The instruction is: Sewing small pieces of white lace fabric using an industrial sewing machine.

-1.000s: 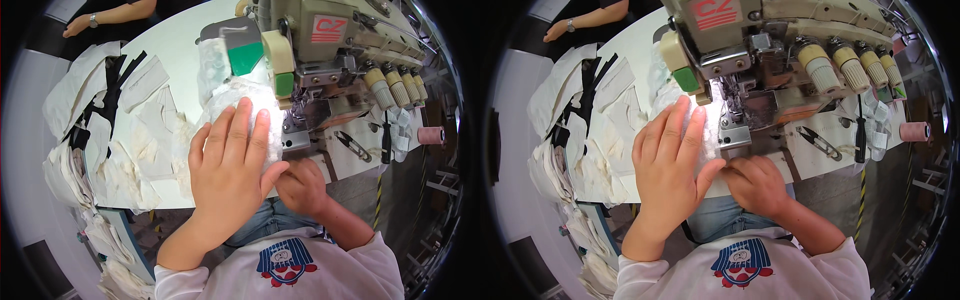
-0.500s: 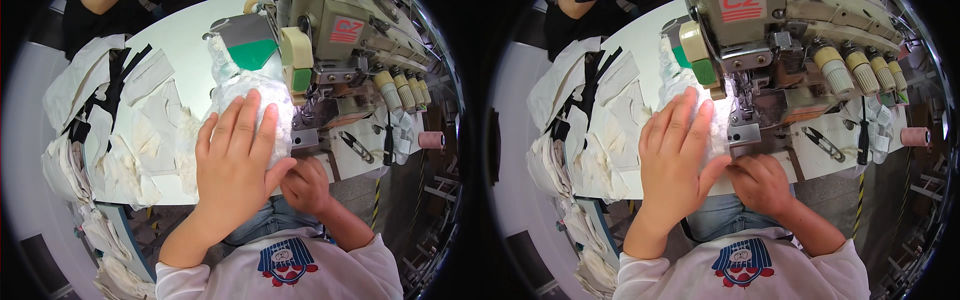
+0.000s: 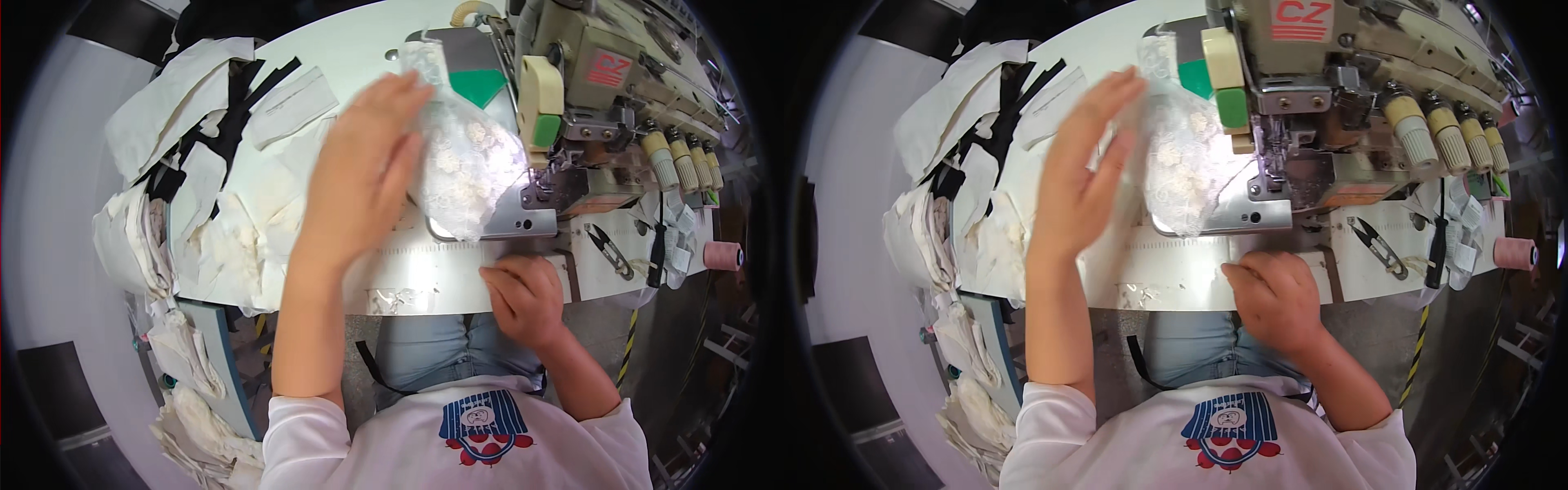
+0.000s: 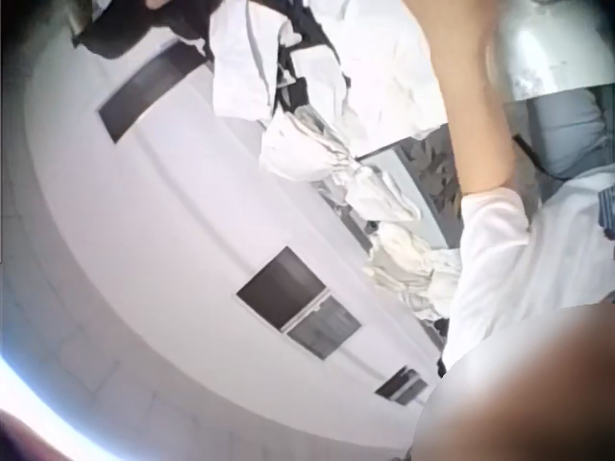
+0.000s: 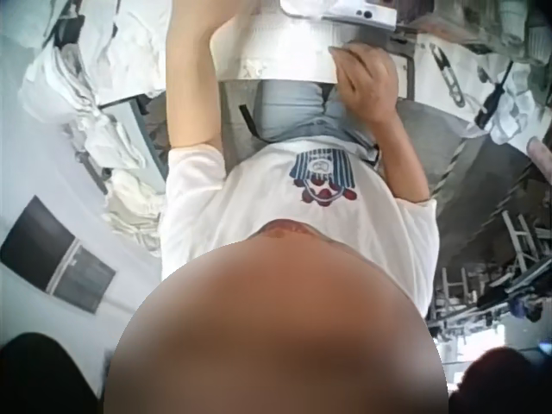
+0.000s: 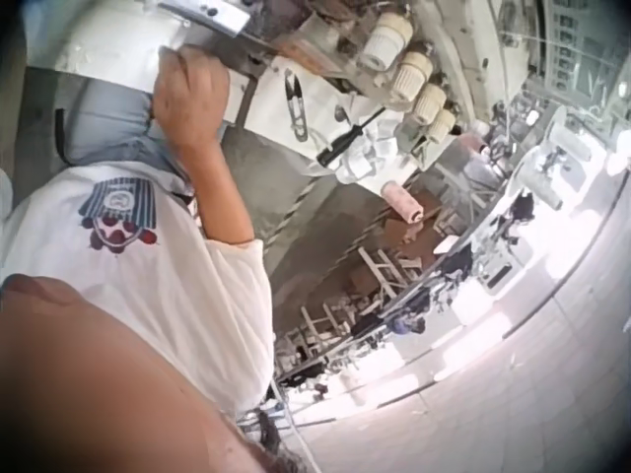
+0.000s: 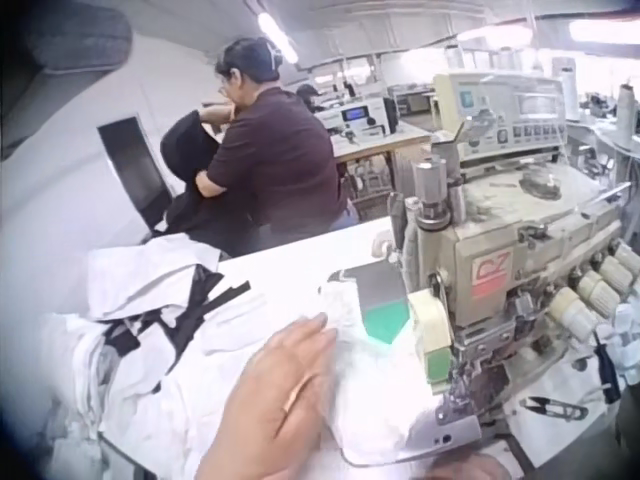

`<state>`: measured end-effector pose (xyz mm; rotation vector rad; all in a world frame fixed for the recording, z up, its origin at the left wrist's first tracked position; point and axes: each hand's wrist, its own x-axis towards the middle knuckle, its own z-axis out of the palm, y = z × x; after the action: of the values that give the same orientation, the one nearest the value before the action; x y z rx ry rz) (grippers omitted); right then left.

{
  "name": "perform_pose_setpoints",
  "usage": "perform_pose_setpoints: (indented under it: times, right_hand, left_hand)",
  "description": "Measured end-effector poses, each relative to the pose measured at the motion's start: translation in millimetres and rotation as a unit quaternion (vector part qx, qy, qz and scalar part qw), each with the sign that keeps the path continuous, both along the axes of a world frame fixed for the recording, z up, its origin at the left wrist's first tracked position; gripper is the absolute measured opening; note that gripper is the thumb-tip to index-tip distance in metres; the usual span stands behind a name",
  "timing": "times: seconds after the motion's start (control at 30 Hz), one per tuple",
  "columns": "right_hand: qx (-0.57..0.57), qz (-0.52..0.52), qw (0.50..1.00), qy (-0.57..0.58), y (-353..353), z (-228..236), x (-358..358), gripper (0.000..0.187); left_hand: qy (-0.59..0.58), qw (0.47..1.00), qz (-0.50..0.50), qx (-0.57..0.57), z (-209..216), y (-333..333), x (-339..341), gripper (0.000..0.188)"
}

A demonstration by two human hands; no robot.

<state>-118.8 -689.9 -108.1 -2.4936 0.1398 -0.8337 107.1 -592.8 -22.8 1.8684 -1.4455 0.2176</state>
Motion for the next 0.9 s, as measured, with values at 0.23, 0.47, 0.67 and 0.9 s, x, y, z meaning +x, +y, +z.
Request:
perform_pose_setpoints:
  times: [0.23,0.47,0.67,0.9]
  right_hand:
    - [0.01,-0.002,1.0,-0.003,-1,-2,-1,0.025]
    - [0.028,-0.004,1.0,0.007,1,0,-1,0.025]
    - [0.035,-0.008,0.999,0.007,4,2,-1,0.019]
    - [0.029,-0.014,0.999,0.0,6,4,1,0.018]
  left_hand:
    - [-0.008,0.98,0.192,0.051,28,95,17,0.026]
    - [0.015,0.974,0.163,0.155,-8,120,-30,0.024]
    - [0.031,0.957,0.24,0.163,-29,139,-41,0.02]
    - [-0.045,0.885,0.437,0.157,-25,205,-8,0.032]
